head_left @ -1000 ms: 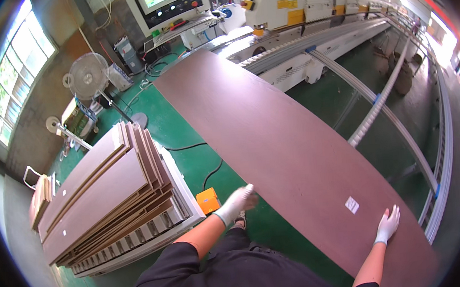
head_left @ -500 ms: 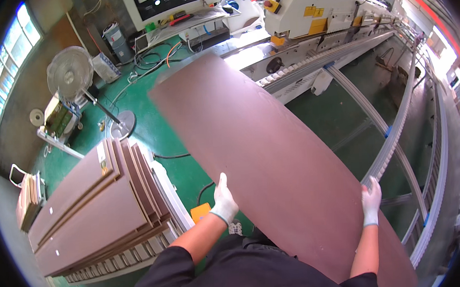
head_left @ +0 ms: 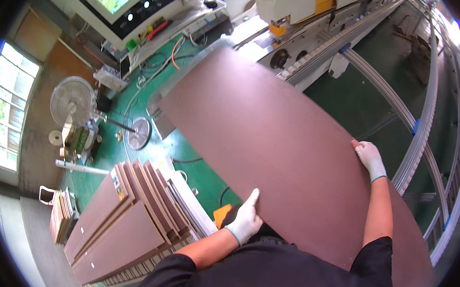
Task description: The person picks up large wooden panels from a stack one at a time by hand and feeds them individually into an edge-banding industrial machine track.
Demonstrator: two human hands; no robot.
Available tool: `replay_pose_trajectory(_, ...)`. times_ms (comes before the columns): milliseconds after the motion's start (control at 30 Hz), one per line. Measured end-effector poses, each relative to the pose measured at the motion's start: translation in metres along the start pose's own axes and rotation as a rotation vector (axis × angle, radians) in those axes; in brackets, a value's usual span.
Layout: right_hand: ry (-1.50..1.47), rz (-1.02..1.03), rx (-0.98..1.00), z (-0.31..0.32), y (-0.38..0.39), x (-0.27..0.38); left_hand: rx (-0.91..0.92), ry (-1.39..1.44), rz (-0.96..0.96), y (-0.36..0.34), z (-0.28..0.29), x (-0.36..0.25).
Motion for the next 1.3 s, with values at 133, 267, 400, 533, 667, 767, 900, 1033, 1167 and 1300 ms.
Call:
replay_pose_trajectory(133, 0.035, 0.035, 0.032, 0.01, -0.024, -0.034, 0.108, -0.051, 0.224, -0.002, -0.031, 0.018)
replay_pose_trajectory(267, -0.085, 0.021, -0.053, 0.017, -0.031, -0.076, 0.3, -0.811, 0.319, -0.025, -0.025, 0.009)
replay_pose_trajectory(400, 0.018, -0.154, -0.104, 0.022, -0.04, -0.116, 0.57, -2.064, -0.136, -0.009, -0.056, -0.038)
replay_pose_trajectory(533, 0.164, -0.108, -0.161, 0.022, -0.035, -0.118, 0.092, -1.626, -0.597, -0.009, -0.059, -0.172)
replay_pose_trajectory(667, 0.189, -0.157, -0.205, 0.019, -0.023, -0.114, -0.278, -1.04, -0.717, -0.074, 0.03, -0.291)
replay_pose_trajectory(767, 0.13, -0.181, -0.244, 0.017, -0.012, -0.108, -0.295, -0.855, -0.636, -0.11, 0.011, -0.321)
replay_pose_trajectory(900, 0.121, -0.13, -0.18, 0.019, -0.003, -0.115, -0.234, -0.563, -0.651, -0.117, -0.021, -0.317)
replay_pose_trajectory(1033, 0.131, -0.244, -0.155, 0.014, 0.006, -0.109, -0.257, -0.771, -0.655, -0.118, -0.032, -0.313)
replay_pose_trajectory(1167, 0.149, -0.253, -0.222, 0.017, 0.007, -0.121, -0.192, -1.098, -0.749, -0.136, -0.052, -0.326)
replay_pose_trajectory(1300, 0.148, -0.271, -0.227, 0.01, 0.006, -0.122, -0.283, -1.183, -0.794, -0.144, -0.036, -0.336)
Point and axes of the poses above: each hand's wrist, its own y-axis away from the middle knuckle, its own z-axis out of the back of the hand, x = y × z, the point moved 10 cm from there along -y, towards the middle knuckle, and after that the axes turned 1 degree about z, right-handed, at the moved point
